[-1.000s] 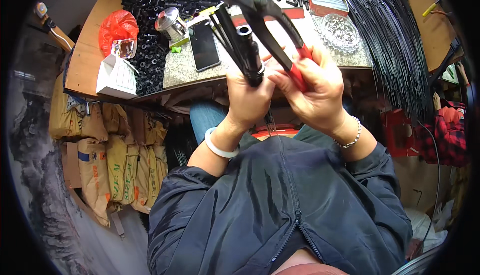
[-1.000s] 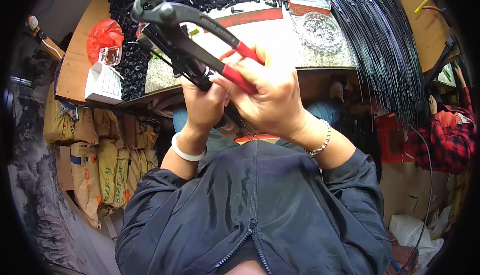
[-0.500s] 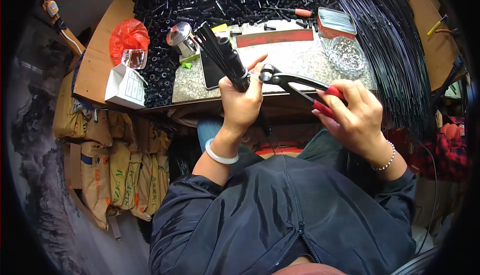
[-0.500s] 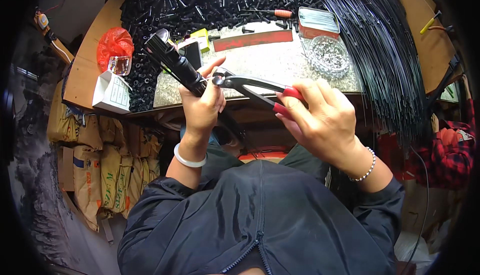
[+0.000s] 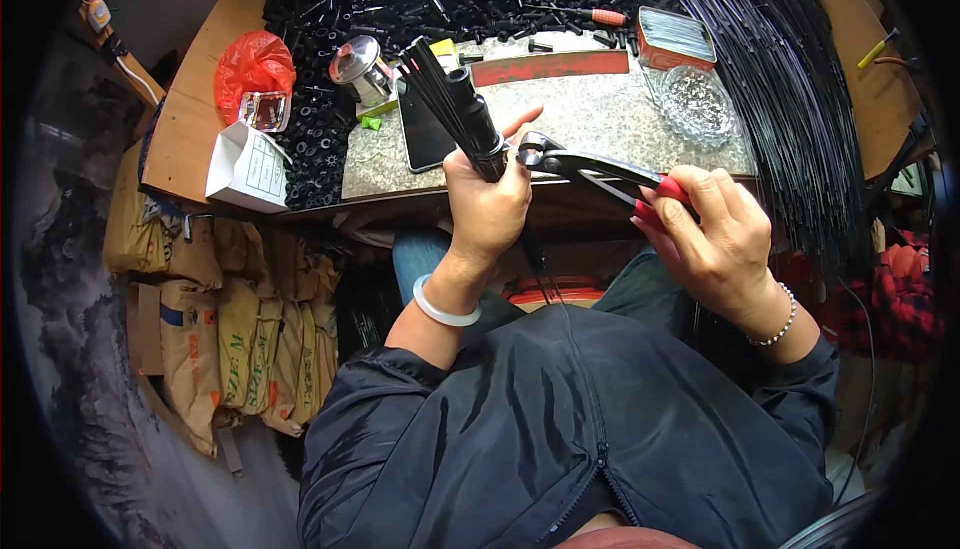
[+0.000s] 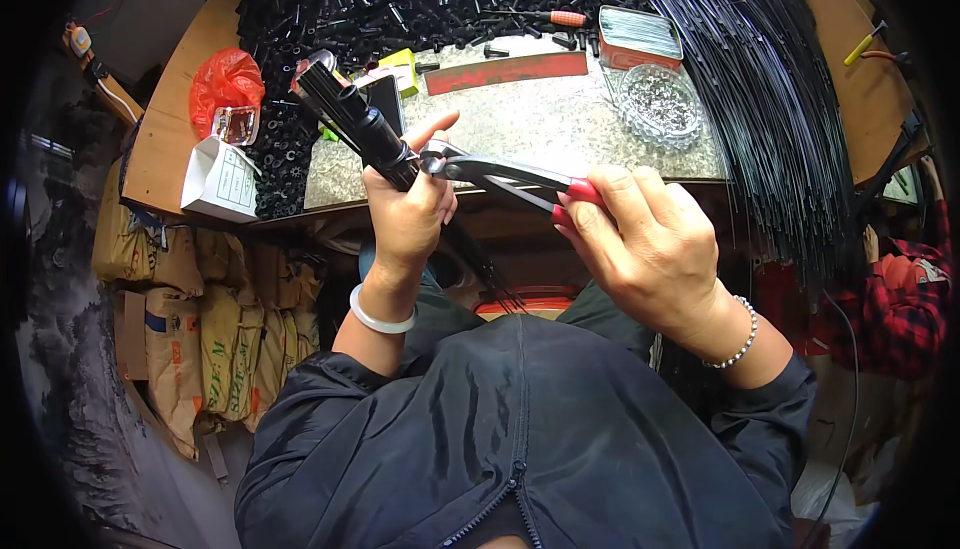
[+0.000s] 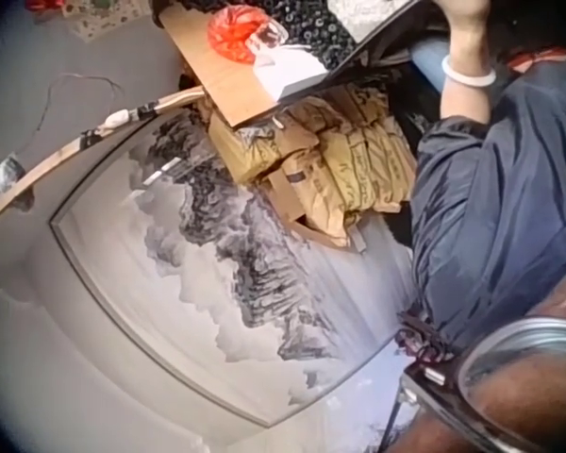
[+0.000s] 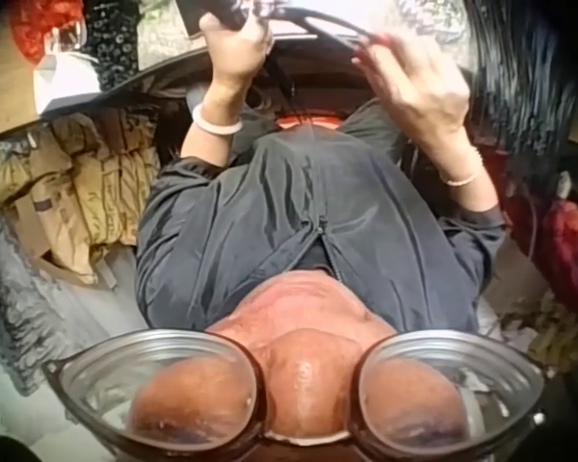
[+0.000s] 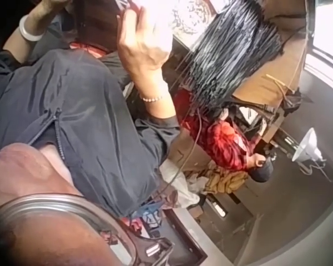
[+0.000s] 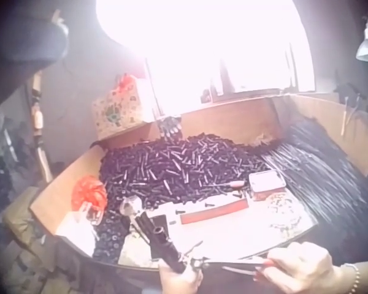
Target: Assembling small plastic components and connectors onto bundles of black cables using pliers at a workbench.
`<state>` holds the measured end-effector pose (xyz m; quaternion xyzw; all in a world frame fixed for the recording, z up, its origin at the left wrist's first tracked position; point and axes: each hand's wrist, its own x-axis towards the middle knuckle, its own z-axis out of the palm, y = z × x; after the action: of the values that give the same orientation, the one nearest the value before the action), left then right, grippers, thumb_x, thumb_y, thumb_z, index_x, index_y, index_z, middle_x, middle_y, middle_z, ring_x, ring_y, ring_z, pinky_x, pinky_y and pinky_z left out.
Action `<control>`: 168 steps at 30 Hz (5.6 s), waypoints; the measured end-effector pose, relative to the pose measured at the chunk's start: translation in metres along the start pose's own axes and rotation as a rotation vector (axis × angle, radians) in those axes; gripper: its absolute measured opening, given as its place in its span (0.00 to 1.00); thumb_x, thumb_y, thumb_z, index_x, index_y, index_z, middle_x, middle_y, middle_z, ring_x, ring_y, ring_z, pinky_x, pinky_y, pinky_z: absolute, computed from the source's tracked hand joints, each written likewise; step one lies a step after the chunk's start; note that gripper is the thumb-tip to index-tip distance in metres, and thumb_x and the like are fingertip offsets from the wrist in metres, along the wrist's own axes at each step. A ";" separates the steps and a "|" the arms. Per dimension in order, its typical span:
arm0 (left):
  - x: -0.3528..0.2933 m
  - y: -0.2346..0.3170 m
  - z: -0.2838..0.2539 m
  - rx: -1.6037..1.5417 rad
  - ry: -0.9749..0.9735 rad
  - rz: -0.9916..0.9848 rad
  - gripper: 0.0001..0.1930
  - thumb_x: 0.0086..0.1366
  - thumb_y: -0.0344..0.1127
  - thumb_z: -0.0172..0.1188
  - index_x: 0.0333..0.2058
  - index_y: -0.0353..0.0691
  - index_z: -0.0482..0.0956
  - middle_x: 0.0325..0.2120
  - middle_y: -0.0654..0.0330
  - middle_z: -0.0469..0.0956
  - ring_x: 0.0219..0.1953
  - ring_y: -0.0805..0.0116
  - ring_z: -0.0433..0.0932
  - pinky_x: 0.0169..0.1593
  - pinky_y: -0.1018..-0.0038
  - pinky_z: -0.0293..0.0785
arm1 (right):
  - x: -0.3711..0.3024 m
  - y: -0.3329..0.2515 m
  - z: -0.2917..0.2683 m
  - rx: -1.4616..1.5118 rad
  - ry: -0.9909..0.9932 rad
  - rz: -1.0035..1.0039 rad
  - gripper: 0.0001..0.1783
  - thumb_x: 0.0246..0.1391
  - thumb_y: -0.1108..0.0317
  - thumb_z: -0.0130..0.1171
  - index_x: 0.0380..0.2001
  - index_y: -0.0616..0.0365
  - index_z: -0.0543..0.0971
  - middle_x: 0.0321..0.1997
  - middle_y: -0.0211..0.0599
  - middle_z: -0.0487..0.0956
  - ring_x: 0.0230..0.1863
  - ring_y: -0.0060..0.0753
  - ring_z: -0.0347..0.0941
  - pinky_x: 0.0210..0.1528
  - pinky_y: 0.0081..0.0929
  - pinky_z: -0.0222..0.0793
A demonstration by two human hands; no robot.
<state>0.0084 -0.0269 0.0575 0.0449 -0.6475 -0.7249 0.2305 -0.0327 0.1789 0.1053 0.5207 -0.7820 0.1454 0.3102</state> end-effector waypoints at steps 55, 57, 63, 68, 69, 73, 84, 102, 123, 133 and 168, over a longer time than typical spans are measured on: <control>-0.010 -0.009 0.000 -0.017 -0.217 -0.032 0.21 0.59 0.29 0.50 0.49 0.21 0.66 0.18 0.70 0.62 0.18 0.85 0.58 0.22 0.87 0.53 | -0.039 -0.003 0.020 1.490 -0.792 0.541 0.30 0.44 0.76 0.57 0.51 0.67 0.59 0.24 0.42 0.72 0.22 0.33 0.72 0.25 0.25 0.68; -0.011 -0.006 0.001 -0.036 -0.218 -0.076 0.20 0.59 0.28 0.50 0.48 0.21 0.67 0.19 0.69 0.63 0.17 0.85 0.57 0.22 0.86 0.53 | -0.048 -0.003 0.024 0.627 -0.258 0.232 0.31 0.41 0.81 0.53 0.53 0.66 0.59 0.34 0.49 0.69 0.35 0.40 0.70 0.35 0.31 0.67; -0.009 -0.016 0.004 0.026 -0.188 0.050 0.14 0.61 0.29 0.53 0.44 0.28 0.74 0.12 0.75 0.61 0.12 0.87 0.56 0.14 0.85 0.47 | -0.032 0.005 0.018 1.565 -1.052 0.689 0.30 0.43 0.71 0.64 0.48 0.63 0.62 0.23 0.35 0.74 0.24 0.24 0.73 0.25 0.19 0.67; -0.011 -0.011 0.005 0.016 -0.169 -0.044 0.14 0.61 0.29 0.52 0.44 0.29 0.74 0.11 0.73 0.63 0.10 0.86 0.56 0.14 0.85 0.49 | -0.044 0.000 0.025 1.077 -0.566 0.346 0.35 0.49 0.76 0.51 0.61 0.61 0.52 0.41 0.43 0.70 0.39 0.35 0.69 0.45 0.26 0.64; -0.010 -0.010 0.006 0.020 -0.157 -0.045 0.14 0.61 0.29 0.53 0.44 0.29 0.74 0.11 0.73 0.63 0.10 0.86 0.56 0.13 0.85 0.50 | -0.041 0.003 0.024 1.098 -0.643 0.372 0.35 0.50 0.77 0.49 0.61 0.61 0.52 0.41 0.43 0.70 0.40 0.36 0.69 0.47 0.27 0.63; -0.010 -0.013 0.005 0.033 -0.134 -0.052 0.14 0.61 0.29 0.53 0.44 0.28 0.74 0.10 0.72 0.63 0.09 0.86 0.57 0.13 0.86 0.52 | -0.038 0.008 0.024 1.131 -0.698 0.425 0.32 0.52 0.79 0.45 0.61 0.60 0.53 0.42 0.41 0.71 0.41 0.35 0.69 0.49 0.29 0.63; -0.013 -0.023 0.009 0.056 -0.201 0.016 0.16 0.61 0.31 0.54 0.45 0.24 0.72 0.12 0.72 0.64 0.11 0.87 0.57 0.14 0.86 0.51 | -0.047 0.000 0.036 1.587 -0.861 0.854 0.24 0.61 0.52 0.41 0.26 0.63 0.74 0.13 0.25 0.68 0.13 0.15 0.59 0.17 0.14 0.57; -0.012 -0.004 0.014 0.009 -0.160 -0.024 0.14 0.63 0.27 0.49 0.46 0.25 0.70 0.10 0.71 0.61 0.08 0.85 0.55 0.13 0.85 0.54 | -0.030 0.174 0.095 -0.182 -0.644 0.785 0.14 0.46 0.58 0.58 0.36 0.52 0.76 0.37 0.43 0.78 0.41 0.45 0.74 0.42 0.38 0.69; -0.015 -0.014 0.019 0.093 -0.228 0.035 0.14 0.62 0.28 0.52 0.45 0.27 0.72 0.12 0.72 0.63 0.10 0.86 0.57 0.14 0.86 0.53 | -0.027 0.166 0.090 -0.174 -0.400 0.752 0.09 0.49 0.62 0.53 0.34 0.48 0.77 0.34 0.40 0.78 0.36 0.45 0.75 0.38 0.40 0.69; -0.017 -0.005 0.033 0.695 -0.299 0.331 0.12 0.57 0.24 0.55 0.41 0.29 0.76 0.15 0.73 0.66 0.17 0.87 0.61 0.21 0.85 0.56 | -0.005 0.058 0.064 0.604 0.272 0.246 0.07 0.41 0.70 0.64 0.25 0.60 0.77 0.21 0.37 0.75 0.22 0.35 0.70 0.26 0.25 0.65; -0.023 -0.006 0.023 -0.089 -0.198 0.084 0.12 0.61 0.24 0.51 0.43 0.31 0.75 0.30 0.60 0.77 0.29 0.80 0.74 0.33 0.83 0.71 | 0.019 -0.021 0.086 0.837 0.593 0.030 0.14 0.38 0.71 0.64 0.32 0.58 0.75 0.21 0.32 0.73 0.21 0.30 0.69 0.25 0.25 0.64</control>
<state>0.0192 0.0033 0.0500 -0.0644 -0.6357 -0.7434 0.1977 -0.0473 0.1094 0.0498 0.5252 -0.5426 0.5920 0.2815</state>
